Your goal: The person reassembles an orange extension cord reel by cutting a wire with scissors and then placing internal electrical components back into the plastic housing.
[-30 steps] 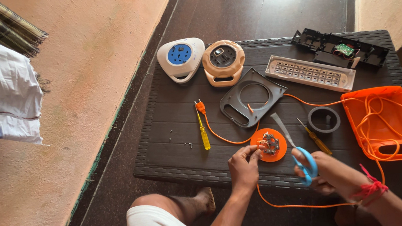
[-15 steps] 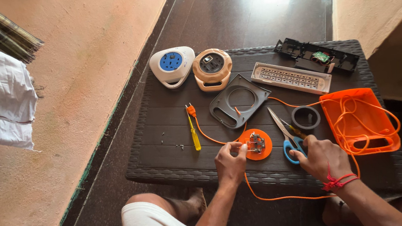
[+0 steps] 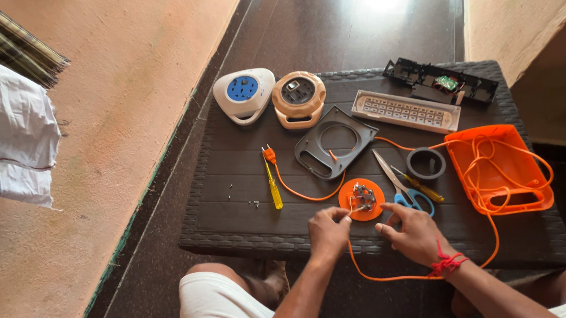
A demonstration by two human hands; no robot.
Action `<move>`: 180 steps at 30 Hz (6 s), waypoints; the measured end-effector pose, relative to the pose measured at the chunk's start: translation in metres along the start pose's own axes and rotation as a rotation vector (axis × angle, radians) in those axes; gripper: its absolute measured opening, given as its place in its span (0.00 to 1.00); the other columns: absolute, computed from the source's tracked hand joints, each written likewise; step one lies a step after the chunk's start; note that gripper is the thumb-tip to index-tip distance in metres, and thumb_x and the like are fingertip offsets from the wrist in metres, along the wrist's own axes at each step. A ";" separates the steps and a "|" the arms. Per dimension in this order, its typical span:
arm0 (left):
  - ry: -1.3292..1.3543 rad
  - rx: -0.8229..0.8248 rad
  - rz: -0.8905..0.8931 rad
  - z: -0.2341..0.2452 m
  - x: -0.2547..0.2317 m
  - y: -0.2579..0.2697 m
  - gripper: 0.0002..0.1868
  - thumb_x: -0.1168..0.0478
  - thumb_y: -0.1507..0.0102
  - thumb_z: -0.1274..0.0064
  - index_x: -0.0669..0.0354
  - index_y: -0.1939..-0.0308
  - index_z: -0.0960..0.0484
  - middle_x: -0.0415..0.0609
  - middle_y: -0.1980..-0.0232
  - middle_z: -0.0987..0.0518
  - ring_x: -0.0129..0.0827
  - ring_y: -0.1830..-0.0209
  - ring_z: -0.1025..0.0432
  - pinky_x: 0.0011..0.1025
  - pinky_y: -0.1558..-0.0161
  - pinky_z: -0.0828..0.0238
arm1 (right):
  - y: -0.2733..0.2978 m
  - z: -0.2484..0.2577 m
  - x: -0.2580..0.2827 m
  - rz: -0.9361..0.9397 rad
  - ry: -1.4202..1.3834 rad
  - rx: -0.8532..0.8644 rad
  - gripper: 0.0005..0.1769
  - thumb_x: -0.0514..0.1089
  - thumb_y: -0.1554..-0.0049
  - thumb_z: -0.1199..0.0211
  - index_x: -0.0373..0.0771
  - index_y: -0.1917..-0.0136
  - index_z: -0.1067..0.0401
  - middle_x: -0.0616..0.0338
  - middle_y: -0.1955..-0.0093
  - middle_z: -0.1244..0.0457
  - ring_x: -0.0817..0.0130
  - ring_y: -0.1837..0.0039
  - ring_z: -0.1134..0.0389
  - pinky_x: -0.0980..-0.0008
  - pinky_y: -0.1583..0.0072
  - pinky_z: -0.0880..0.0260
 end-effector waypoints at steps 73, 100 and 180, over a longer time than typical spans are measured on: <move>-0.024 0.113 0.276 0.088 -0.048 0.018 0.33 0.65 0.42 0.55 0.54 0.30 0.31 0.62 0.35 0.25 0.51 0.32 0.31 0.42 0.31 0.36 | -0.020 -0.045 -0.009 0.475 0.418 -0.263 0.16 0.44 0.50 0.31 0.52 0.46 0.22 0.64 0.35 0.32 0.62 0.33 0.31 0.60 0.32 0.29; -0.411 0.291 0.252 0.190 -0.030 0.039 0.27 0.57 0.38 0.53 0.69 0.37 0.23 0.63 0.31 0.27 0.51 0.30 0.32 0.41 0.32 0.35 | -0.083 -0.183 0.147 0.570 0.403 -0.378 0.29 0.43 0.52 0.35 0.40 0.37 0.32 0.50 0.40 0.35 0.51 0.37 0.34 0.57 0.36 0.32; -0.759 0.472 -0.615 -0.027 -0.044 0.089 0.40 0.60 0.41 0.37 0.58 0.27 0.37 0.60 0.19 0.51 0.51 0.18 0.58 0.49 0.25 0.58 | -0.007 0.170 -0.193 -0.224 0.181 -0.901 0.16 0.41 0.51 0.29 0.34 0.48 0.21 0.45 0.55 0.30 0.55 0.58 0.27 0.61 0.57 0.24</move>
Point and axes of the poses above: each hand's wrist, its own y-axis away from the middle knuckle, its own z-axis out of the back of the hand, x = y × z, the point moved 1 cm from there along -y, towards the middle knuckle
